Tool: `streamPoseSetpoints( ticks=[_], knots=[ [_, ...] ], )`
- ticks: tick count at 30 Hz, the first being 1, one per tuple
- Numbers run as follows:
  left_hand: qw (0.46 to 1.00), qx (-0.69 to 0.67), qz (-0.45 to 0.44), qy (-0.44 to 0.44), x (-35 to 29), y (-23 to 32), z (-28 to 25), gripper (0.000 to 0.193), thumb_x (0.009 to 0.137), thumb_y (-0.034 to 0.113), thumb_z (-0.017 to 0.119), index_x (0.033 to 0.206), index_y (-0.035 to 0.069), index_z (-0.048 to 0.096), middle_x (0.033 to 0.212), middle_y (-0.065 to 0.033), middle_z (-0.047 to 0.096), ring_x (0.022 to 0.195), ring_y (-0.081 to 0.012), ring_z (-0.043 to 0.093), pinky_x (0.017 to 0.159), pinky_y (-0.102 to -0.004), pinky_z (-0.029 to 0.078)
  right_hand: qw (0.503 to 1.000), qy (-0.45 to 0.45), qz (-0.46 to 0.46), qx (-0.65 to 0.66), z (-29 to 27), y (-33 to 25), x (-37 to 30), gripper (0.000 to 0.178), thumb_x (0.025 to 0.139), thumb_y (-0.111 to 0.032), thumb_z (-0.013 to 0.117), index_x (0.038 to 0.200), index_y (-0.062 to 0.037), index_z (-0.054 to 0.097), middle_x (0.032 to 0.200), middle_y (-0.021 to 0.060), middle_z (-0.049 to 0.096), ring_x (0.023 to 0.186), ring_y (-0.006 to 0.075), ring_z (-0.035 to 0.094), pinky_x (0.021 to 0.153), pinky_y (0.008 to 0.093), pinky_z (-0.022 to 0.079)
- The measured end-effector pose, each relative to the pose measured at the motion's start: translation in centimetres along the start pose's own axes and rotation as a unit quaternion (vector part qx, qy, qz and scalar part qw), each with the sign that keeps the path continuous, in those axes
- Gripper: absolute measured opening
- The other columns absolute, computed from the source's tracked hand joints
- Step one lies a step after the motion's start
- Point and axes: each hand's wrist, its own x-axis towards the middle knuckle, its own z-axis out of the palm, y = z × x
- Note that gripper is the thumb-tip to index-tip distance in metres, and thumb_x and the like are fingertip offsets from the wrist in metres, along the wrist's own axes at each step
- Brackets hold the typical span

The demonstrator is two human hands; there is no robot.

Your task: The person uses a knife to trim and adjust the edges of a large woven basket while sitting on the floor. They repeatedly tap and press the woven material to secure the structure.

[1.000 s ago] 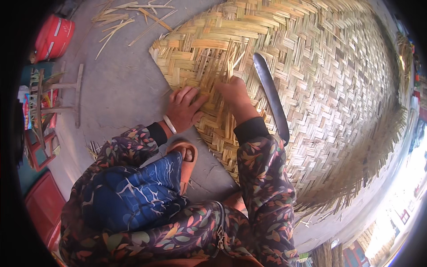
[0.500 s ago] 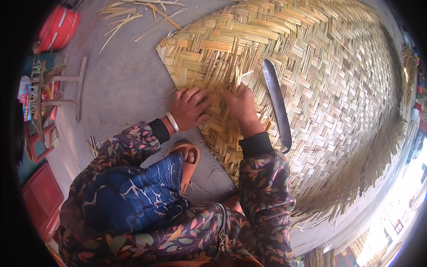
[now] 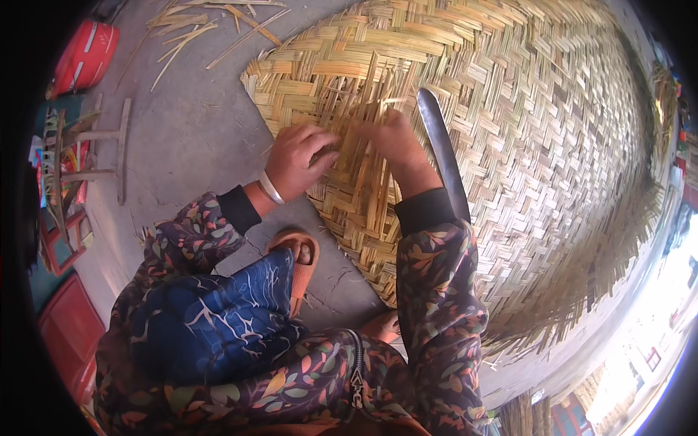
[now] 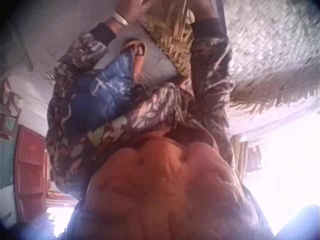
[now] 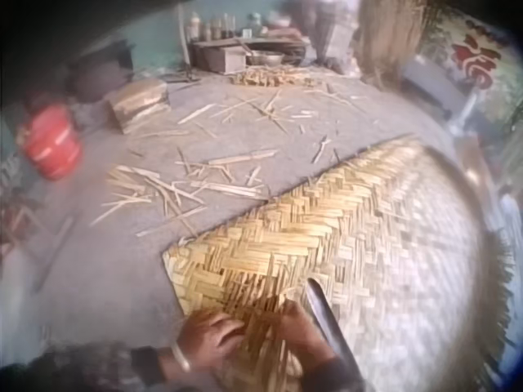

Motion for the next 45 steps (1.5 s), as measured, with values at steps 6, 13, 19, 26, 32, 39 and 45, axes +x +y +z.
streamPoseSetpoints(
  ticks=[6, 13, 19, 26, 32, 39, 45],
  knots=[
    [0.915, -0.320, -0.222, -0.104, 4.8, -0.4, 0.5, 0.025, 0.086, 0.022, 0.073, 0.097, 0.002, 0.064, 0.072, -0.0072, 0.065, 0.068, -0.0213, 0.069, 0.059, -0.0327, 0.053, 0.999, 0.025, -0.025, -0.025, -1.1, -3.0, 0.8, 0.032, 0.092, -0.021, 0.065, 0.119, -0.0018, 0.064, 0.105, 0.0059, 0.069, 0.092, 0.0128, 0.063, 0.082, 0.0286, 0.049],
    [0.753, -0.454, -0.359, -0.313, 7.3, -1.7, -0.3, 0.018, 0.088, 0.020, 0.073, 0.091, 0.007, 0.060, 0.065, 0.0038, 0.056, 0.054, -0.0058, 0.057, 0.044, -0.0196, 0.039, 0.967, 0.172, -0.099, -0.160, -5.7, -4.6, -3.1, 0.057, 0.092, -0.035, 0.064, 0.134, 0.0032, 0.053, 0.122, 0.0203, 0.064, 0.112, 0.0254, 0.061, 0.094, 0.0350, 0.047],
    [0.680, -0.532, -0.353, -0.360, 8.0, -2.2, -0.7, 0.026, 0.088, 0.019, 0.074, 0.101, 0.005, 0.058, 0.064, 0.0048, 0.054, 0.048, -0.0041, 0.053, 0.040, -0.0197, 0.034, 0.855, 0.247, 0.013, -0.456, -15.5, 2.7, -10.5, 0.059, 0.088, -0.039, 0.067, 0.132, -0.0013, 0.056, 0.109, 0.0211, 0.069, 0.102, 0.0320, 0.068, 0.088, 0.0393, 0.052],
    [0.739, -0.489, -0.369, -0.281, 6.4, -2.0, 1.1, 0.028, 0.084, 0.018, 0.077, 0.097, 0.003, 0.057, 0.070, -0.0036, 0.064, 0.047, -0.0079, 0.059, 0.039, -0.0214, 0.044, 0.743, 0.220, 0.021, -0.632, -10.7, 5.4, -14.3, 0.075, 0.078, -0.023, 0.070, 0.145, -0.0105, 0.039, 0.122, 0.0220, 0.055, 0.114, 0.0384, 0.057, 0.094, 0.0464, 0.049],
    [0.781, -0.435, -0.403, -0.195, 5.7, -1.7, 1.6, 0.035, 0.083, 0.024, 0.079, 0.091, 0.003, 0.053, 0.064, -0.0022, 0.062, 0.047, -0.0077, 0.060, 0.037, -0.0216, 0.044, 0.770, 0.183, 0.068, -0.607, -10.3, 5.1, -14.6, 0.080, 0.077, -0.015, 0.064, 0.150, -0.0133, 0.030, 0.117, 0.0237, 0.060, 0.098, 0.0391, 0.065, 0.082, 0.0467, 0.053],
    [0.767, -0.438, -0.414, -0.219, 6.2, -1.5, 1.3, 0.035, 0.083, 0.028, 0.080, 0.090, 0.006, 0.054, 0.067, 0.0003, 0.060, 0.048, -0.0072, 0.060, 0.035, -0.0189, 0.038, 0.795, 0.233, 0.015, -0.559, -10.6, 2.1, -17.1, 0.079, 0.078, -0.017, 0.063, 0.150, -0.0173, 0.030, 0.094, 0.0209, 0.069, 0.080, 0.0380, 0.069, 0.072, 0.0465, 0.055],
    [0.754, -0.449, -0.421, -0.228, 6.3, -2.3, 1.4, 0.068, 0.079, 0.029, 0.083, 0.120, -0.008, 0.043, 0.075, -0.0052, 0.063, 0.049, -0.0093, 0.061, 0.034, -0.0207, 0.038, 0.846, 0.258, -0.038, -0.465, -9.5, -0.7, -19.2, 0.069, 0.079, -0.021, 0.071, 0.143, -0.0157, 0.044, 0.093, 0.0210, 0.071, 0.081, 0.0322, 0.072, 0.073, 0.0399, 0.056]
  ],
)
